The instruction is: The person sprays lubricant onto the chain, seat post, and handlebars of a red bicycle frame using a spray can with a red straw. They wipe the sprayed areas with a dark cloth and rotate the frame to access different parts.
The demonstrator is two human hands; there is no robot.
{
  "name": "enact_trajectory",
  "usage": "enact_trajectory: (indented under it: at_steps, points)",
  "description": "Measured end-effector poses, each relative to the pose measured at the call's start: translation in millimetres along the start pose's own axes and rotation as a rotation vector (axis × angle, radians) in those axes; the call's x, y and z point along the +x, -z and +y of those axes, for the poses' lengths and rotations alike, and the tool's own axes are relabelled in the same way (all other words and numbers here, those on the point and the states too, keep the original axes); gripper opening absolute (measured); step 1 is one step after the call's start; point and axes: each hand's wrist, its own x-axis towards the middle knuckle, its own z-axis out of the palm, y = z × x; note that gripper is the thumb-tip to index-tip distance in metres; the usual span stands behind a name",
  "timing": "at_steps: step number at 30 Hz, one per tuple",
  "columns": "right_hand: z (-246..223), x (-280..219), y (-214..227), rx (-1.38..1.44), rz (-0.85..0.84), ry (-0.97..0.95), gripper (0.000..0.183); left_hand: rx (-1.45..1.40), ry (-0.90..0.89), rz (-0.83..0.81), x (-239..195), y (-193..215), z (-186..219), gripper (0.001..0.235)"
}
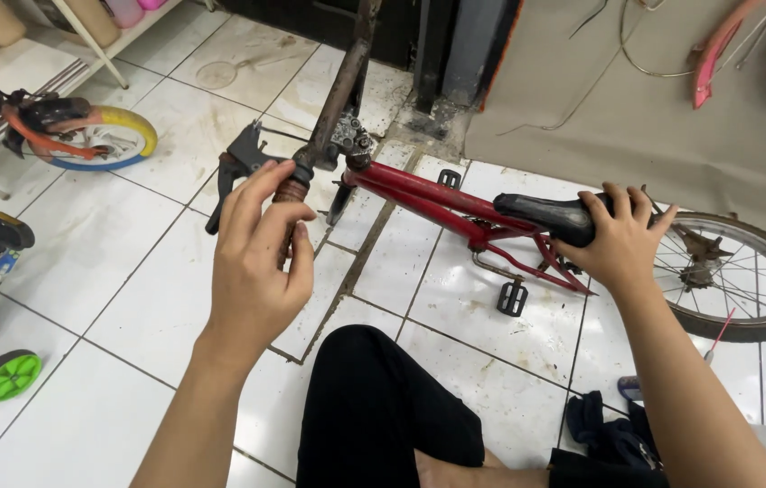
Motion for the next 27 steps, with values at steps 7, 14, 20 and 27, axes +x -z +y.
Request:
enact_trajectory:
  at_steps: [7,14,20,27]
  points:
    - [-2,-10,-1,-0.013,-0.023,0.001,0.09,-0.007,0.042,0.072,-18,0,5,0.013]
    - [-4,-14,2,-0.028,-0.007,-0.016,0.094,-0.004,0.049,0.142,-27,-1,8,0.014]
    - [-19,-19,17,0.006,0.019,-0.042,0.091,0.06,0.152,0.249,-53,-3,18,0.01]
    - [-26,-33,26,0.056,-0.009,-0.092,0.087,0.156,0.349,0.185,-98,-2,23,0.038]
